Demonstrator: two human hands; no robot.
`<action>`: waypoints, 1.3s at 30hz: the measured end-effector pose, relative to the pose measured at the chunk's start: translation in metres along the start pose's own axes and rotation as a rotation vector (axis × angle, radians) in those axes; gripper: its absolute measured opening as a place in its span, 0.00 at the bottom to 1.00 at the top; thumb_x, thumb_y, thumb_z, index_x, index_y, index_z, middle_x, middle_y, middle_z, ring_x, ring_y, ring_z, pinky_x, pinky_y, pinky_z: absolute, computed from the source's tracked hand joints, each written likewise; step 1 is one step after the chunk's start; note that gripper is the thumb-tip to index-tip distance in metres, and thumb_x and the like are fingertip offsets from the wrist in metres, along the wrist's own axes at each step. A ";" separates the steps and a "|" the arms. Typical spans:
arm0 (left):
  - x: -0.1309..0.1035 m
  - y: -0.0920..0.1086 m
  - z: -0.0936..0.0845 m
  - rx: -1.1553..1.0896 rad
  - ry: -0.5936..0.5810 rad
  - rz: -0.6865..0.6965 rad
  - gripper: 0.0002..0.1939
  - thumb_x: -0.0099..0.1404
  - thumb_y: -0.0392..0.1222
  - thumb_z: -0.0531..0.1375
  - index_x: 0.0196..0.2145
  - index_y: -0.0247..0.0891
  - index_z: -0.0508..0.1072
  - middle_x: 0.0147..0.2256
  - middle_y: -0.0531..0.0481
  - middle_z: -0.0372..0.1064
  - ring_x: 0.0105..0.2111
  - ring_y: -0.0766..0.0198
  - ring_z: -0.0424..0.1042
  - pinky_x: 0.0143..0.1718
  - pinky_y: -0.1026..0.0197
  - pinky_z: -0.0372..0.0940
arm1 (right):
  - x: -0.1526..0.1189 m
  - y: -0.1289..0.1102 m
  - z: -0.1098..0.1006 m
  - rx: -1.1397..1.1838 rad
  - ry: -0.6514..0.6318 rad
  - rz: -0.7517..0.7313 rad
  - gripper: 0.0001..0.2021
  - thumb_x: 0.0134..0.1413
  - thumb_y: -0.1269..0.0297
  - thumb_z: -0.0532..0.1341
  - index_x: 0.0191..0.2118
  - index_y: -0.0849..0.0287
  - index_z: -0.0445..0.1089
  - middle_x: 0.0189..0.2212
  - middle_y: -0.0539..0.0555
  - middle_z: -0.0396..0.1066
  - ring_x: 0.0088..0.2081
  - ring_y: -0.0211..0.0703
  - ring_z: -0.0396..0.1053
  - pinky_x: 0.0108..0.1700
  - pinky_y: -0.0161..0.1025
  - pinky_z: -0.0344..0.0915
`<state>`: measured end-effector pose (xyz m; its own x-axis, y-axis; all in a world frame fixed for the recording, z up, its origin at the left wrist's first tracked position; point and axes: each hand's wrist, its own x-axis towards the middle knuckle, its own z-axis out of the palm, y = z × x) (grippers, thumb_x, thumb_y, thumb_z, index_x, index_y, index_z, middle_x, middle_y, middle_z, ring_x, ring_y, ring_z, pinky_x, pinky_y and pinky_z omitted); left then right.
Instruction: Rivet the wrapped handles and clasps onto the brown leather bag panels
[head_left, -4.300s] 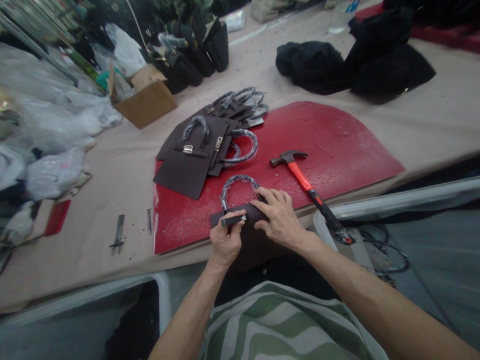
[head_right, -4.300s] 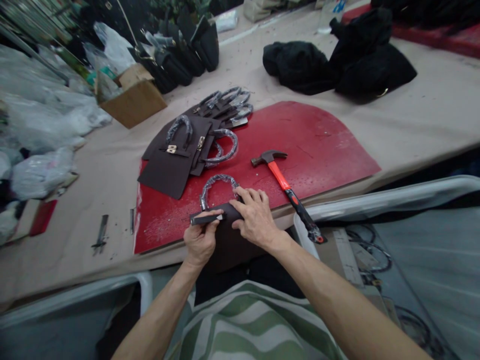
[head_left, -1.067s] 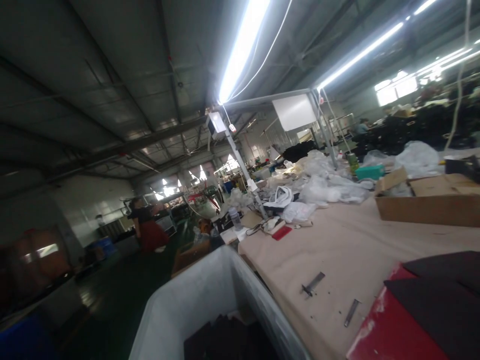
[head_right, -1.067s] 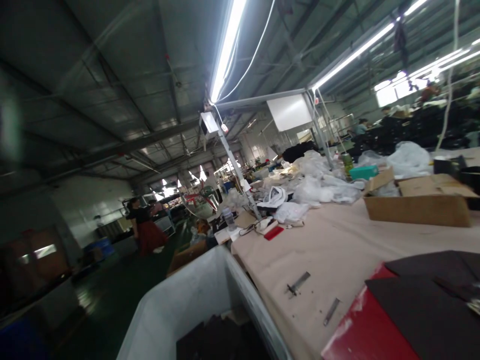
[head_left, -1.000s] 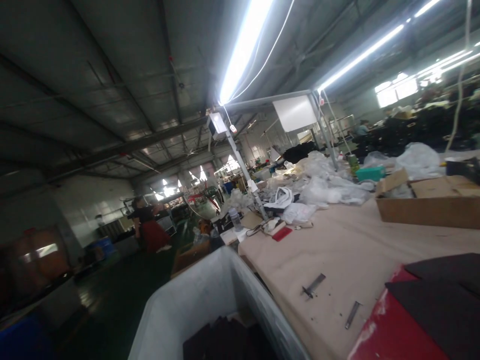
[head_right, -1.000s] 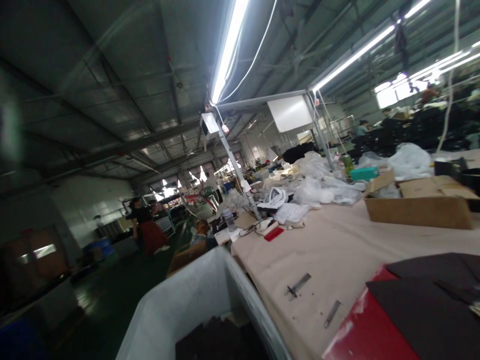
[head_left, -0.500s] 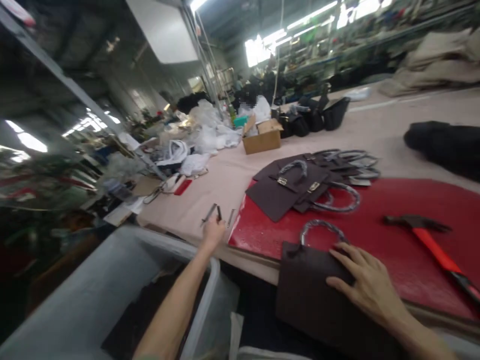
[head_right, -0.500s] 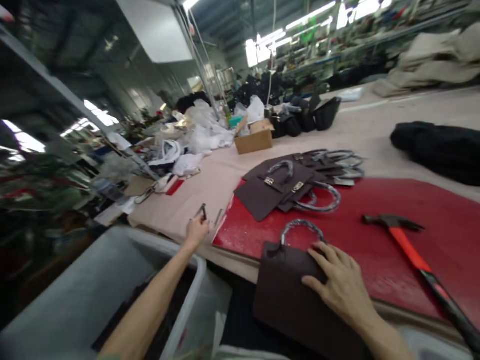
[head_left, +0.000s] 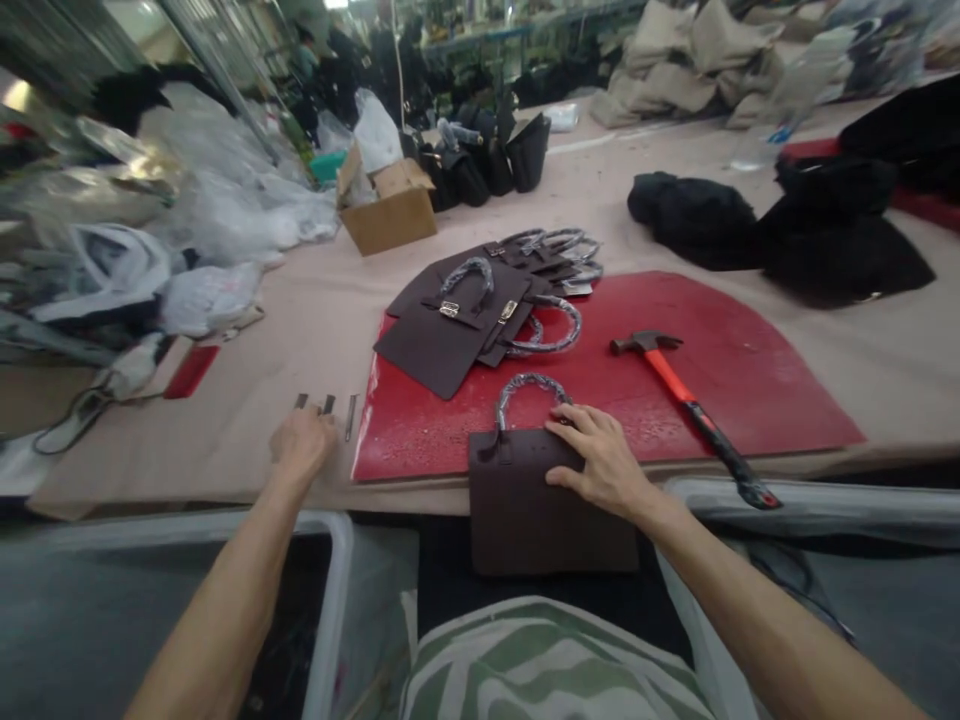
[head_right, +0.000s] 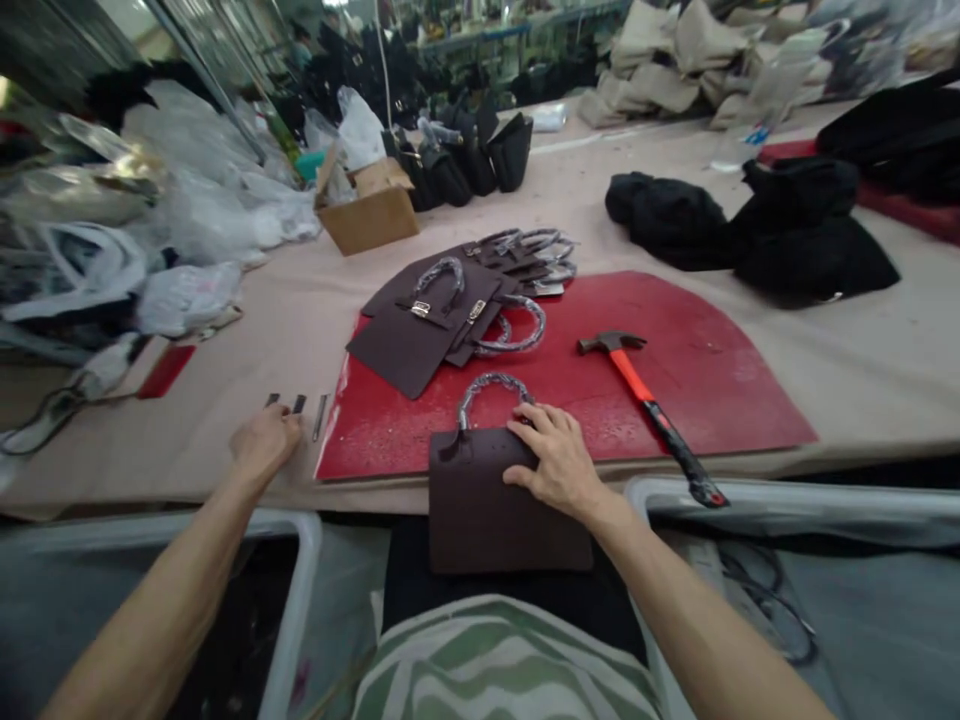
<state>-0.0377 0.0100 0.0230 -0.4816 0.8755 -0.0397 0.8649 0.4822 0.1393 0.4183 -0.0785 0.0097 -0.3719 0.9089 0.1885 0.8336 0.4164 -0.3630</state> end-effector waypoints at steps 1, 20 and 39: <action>0.000 0.003 -0.001 0.014 -0.002 0.008 0.13 0.67 0.40 0.55 0.41 0.31 0.77 0.40 0.36 0.77 0.41 0.48 0.75 0.40 0.57 0.65 | -0.001 0.002 0.001 0.005 0.009 -0.009 0.31 0.52 0.45 0.67 0.58 0.55 0.70 0.62 0.61 0.64 0.61 0.62 0.58 0.62 0.58 0.55; 0.035 0.032 -0.007 -0.182 -0.224 -0.007 0.04 0.49 0.32 0.63 0.20 0.34 0.71 0.24 0.32 0.74 0.38 0.38 0.79 0.34 0.54 0.69 | 0.001 0.013 0.013 -0.023 0.086 -0.056 0.33 0.53 0.40 0.64 0.58 0.58 0.70 0.61 0.62 0.65 0.59 0.64 0.60 0.59 0.61 0.59; -0.194 0.196 0.046 -1.312 -0.371 0.508 0.05 0.68 0.41 0.58 0.37 0.37 0.70 0.35 0.48 0.77 0.35 0.64 0.78 0.43 0.59 0.75 | -0.001 -0.003 0.002 0.022 0.044 0.020 0.35 0.44 0.50 0.74 0.57 0.58 0.70 0.61 0.61 0.65 0.60 0.62 0.57 0.62 0.58 0.54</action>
<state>0.2320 -0.0635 0.0127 0.0709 0.9951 0.0684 0.0814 -0.0741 0.9939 0.4157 -0.0803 0.0091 -0.3362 0.9156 0.2203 0.8314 0.3985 -0.3873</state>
